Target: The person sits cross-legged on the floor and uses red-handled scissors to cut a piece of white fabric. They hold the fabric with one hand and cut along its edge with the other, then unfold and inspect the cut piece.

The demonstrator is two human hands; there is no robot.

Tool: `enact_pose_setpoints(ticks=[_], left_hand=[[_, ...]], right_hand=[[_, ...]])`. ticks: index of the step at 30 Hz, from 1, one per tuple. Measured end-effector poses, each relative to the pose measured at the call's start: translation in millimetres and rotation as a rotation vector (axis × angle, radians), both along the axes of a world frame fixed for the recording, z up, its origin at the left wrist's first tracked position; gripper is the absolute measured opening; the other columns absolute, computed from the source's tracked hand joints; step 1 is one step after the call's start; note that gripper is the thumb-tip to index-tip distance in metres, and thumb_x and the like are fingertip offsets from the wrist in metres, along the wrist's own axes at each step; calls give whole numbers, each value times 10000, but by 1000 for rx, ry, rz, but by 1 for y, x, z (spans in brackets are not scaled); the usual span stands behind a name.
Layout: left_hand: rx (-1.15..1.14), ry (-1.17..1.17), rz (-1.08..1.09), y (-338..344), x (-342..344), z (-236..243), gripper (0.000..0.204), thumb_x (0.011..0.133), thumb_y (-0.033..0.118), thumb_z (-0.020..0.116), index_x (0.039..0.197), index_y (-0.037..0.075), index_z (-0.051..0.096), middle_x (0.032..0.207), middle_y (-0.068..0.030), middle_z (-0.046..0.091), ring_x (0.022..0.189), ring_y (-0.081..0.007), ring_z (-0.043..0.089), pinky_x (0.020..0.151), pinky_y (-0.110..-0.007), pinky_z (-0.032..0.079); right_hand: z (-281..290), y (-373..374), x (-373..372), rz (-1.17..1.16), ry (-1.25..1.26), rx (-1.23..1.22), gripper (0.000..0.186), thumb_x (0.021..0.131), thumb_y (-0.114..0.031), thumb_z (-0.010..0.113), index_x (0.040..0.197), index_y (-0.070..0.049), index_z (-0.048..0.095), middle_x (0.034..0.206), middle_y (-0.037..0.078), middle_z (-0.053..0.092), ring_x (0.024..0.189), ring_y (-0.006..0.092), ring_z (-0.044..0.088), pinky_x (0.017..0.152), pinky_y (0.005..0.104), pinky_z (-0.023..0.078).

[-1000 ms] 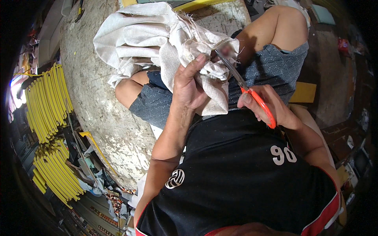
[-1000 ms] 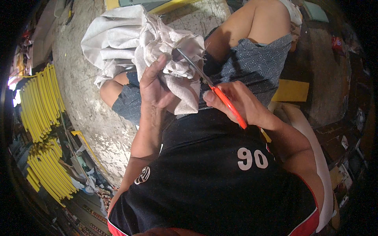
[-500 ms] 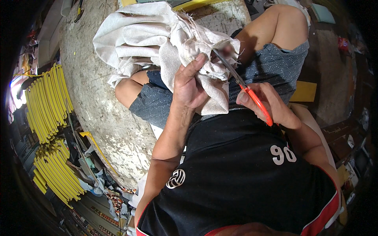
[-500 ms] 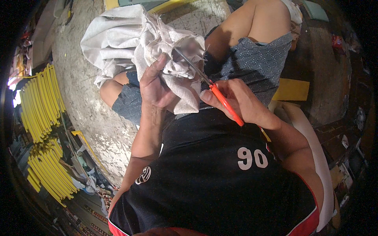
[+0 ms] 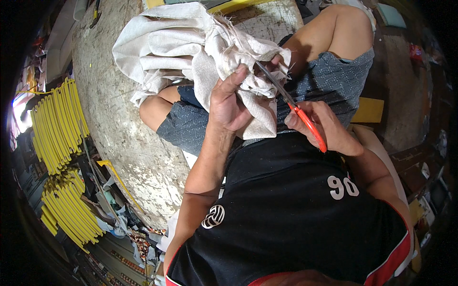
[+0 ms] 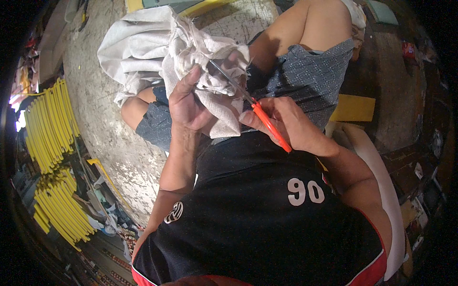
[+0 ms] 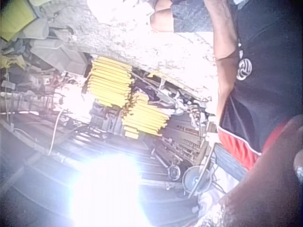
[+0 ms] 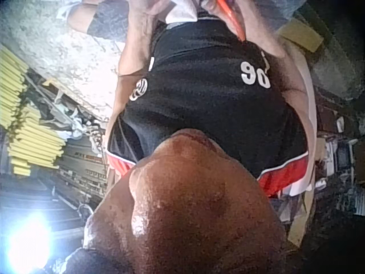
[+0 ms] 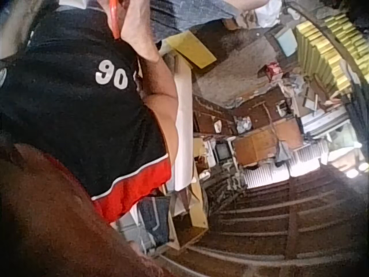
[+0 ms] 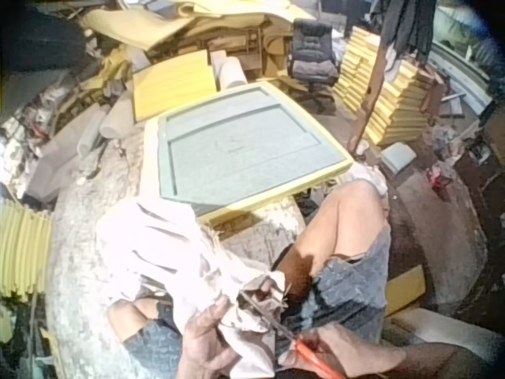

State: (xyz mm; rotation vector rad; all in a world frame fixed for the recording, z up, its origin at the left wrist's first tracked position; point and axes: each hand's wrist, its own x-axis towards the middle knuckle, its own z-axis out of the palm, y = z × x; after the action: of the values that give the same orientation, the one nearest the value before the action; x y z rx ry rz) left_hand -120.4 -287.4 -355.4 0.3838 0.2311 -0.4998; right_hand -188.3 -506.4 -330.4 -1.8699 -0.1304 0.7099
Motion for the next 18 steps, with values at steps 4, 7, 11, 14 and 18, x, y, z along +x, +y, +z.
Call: enact_pose_setpoints(ticks=[4, 7, 11, 14, 18], left_hand=[[-20, 16, -20, 0, -2, 3, 561, 950, 193, 605, 1398, -68, 392, 1324, -290, 556, 1263, -378, 551, 1067, -516, 452], [-93, 16, -25, 4, -1, 1, 574, 957, 219, 602, 1404, -65, 383, 1374, -307, 506, 1324, -411, 483, 1082, -552, 426], [-31, -37, -19, 5, 2, 5, 542, 963, 223, 600, 1382, -58, 402, 1327, -301, 532, 1309, -452, 482, 1045, -583, 456], [55, -35, -102, 7, 1, 5, 498, 965, 197, 599, 1360, -52, 428, 1277, -277, 571, 1239, -454, 546, 1000, -565, 502], [159, 0, -24, 6, -6, 5, 444, 959, 145, 606, 1320, -64, 455, 1144, -243, 638, 1079, -366, 657, 887, -514, 577]], right_hand=[[9, -3, 11, 40, -17, -55, 248, 908, -122, 732, 1050, 32, 600, 824, 74, 658, 753, 94, 627, 660, 253, 519], [9, -4, 15, -117, -159, 30, 183, 899, -106, 727, 997, 26, 645, 772, 64, 659, 705, 84, 600, 634, 255, 504], [23, -7, 35, -238, -442, -180, 333, 832, -136, 790, 1101, 10, 658, 890, 80, 646, 784, 138, 601, 729, 285, 499], [12, 7, 61, -344, -807, -157, 477, 778, -168, 839, 1182, -1, 648, 933, 92, 630, 853, 198, 604, 783, 312, 500], [4, 15, 80, -210, -726, -191, 303, 831, -166, 771, 1052, -4, 642, 1057, 181, 643, 934, 325, 647, 782, 403, 526]])
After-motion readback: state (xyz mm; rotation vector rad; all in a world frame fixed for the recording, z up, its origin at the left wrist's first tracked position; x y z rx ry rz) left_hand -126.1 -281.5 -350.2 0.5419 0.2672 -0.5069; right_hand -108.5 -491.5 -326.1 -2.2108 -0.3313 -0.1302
